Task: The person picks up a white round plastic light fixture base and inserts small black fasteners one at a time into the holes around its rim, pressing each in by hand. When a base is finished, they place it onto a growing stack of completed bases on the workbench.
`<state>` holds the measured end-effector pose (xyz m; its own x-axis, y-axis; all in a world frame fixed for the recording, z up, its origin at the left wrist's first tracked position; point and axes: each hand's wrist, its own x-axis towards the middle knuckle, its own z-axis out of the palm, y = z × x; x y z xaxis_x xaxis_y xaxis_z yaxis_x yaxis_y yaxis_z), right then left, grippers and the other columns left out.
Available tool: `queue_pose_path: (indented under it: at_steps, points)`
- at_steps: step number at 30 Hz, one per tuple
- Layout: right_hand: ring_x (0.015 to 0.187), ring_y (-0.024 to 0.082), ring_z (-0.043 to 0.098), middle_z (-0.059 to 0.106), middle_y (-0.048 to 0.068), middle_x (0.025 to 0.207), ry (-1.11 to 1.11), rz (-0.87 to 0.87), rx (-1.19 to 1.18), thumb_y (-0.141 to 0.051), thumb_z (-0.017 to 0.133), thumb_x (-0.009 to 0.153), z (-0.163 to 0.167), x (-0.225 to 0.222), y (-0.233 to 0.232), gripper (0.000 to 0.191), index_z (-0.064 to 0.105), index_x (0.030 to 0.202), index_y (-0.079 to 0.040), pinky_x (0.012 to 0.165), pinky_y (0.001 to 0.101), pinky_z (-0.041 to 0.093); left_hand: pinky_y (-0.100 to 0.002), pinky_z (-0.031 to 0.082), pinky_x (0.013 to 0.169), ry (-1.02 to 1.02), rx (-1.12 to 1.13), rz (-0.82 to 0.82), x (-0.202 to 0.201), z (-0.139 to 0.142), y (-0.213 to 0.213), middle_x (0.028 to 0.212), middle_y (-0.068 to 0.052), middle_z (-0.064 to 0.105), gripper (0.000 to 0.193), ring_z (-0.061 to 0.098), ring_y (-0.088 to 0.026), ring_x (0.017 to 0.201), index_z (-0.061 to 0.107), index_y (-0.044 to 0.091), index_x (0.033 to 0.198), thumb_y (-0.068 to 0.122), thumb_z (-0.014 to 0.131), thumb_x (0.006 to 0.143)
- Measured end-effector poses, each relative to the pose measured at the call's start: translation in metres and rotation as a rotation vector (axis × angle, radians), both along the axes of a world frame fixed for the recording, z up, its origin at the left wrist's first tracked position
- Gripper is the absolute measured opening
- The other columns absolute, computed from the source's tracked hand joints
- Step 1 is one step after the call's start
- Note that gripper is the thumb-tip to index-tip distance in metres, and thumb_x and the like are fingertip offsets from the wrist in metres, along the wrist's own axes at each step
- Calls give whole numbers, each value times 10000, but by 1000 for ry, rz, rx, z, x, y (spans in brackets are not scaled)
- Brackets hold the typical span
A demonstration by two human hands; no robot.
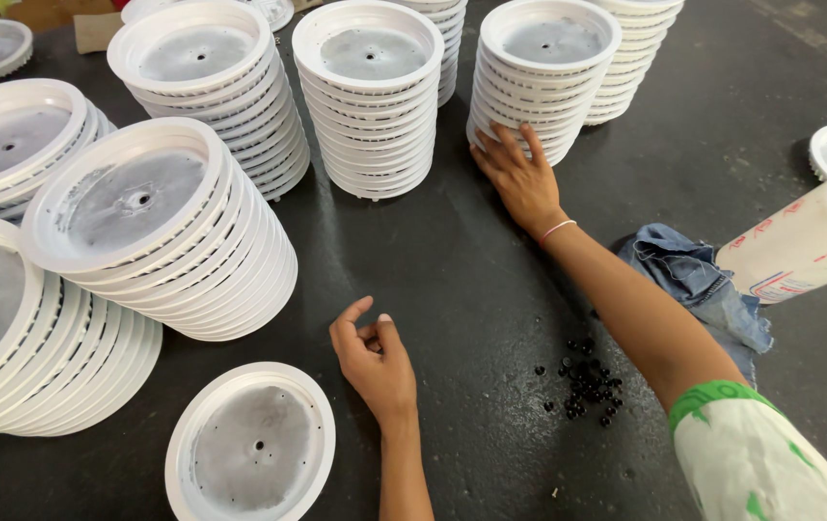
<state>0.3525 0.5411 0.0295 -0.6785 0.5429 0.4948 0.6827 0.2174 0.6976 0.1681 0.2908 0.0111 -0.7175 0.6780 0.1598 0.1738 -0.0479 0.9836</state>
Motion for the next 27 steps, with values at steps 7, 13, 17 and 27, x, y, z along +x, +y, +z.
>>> queue_pose_path:
  at_steps: [7, 13, 17, 27]
  points:
    - [1568, 171, 254, 465, -77, 1607, 69, -16, -17, -256, 484, 1022, -3, -4, 21, 468, 603, 1475, -270, 1305, 478, 54, -273, 447, 617, 18, 4, -5, -2, -4, 3, 1102, -61, 565, 238, 537, -104, 723, 664, 50, 1172, 21, 607, 942]
    - [1570, 181, 267, 496, -74, 1603, 108, -51, 11, -241, 494, 1019, 0, 0, 39, 473, 617, 1476, -268, 1308, 504, 54, -277, 454, 624, 12, -44, -28, -2, -3, 3, 1084, -59, 577, 239, 541, -99, 707, 668, 58, 1176, 35, 605, 947]
    - [1587, 180, 265, 496, -82, 1611, 91, -65, 23, -252, 493, 1028, 5, 10, 51, 472, 616, 1483, -281, 1313, 518, 43, -282, 455, 627, 20, -45, -29, -2, -2, 5, 1077, -57, 586, 237, 548, -101, 709, 668, 59, 1172, 39, 606, 945]
    - [1623, 179, 237, 491, -141, 1584, -5, -151, 95, -278, 477, 1067, 19, 45, 61, 432, 584, 1472, -382, 1324, 561, -21, -297, 482, 670, 26, -53, -34, 1, 2, 7, 1081, -48, 612, 225, 574, -117, 747, 666, 67, 1163, 49, 606, 946]
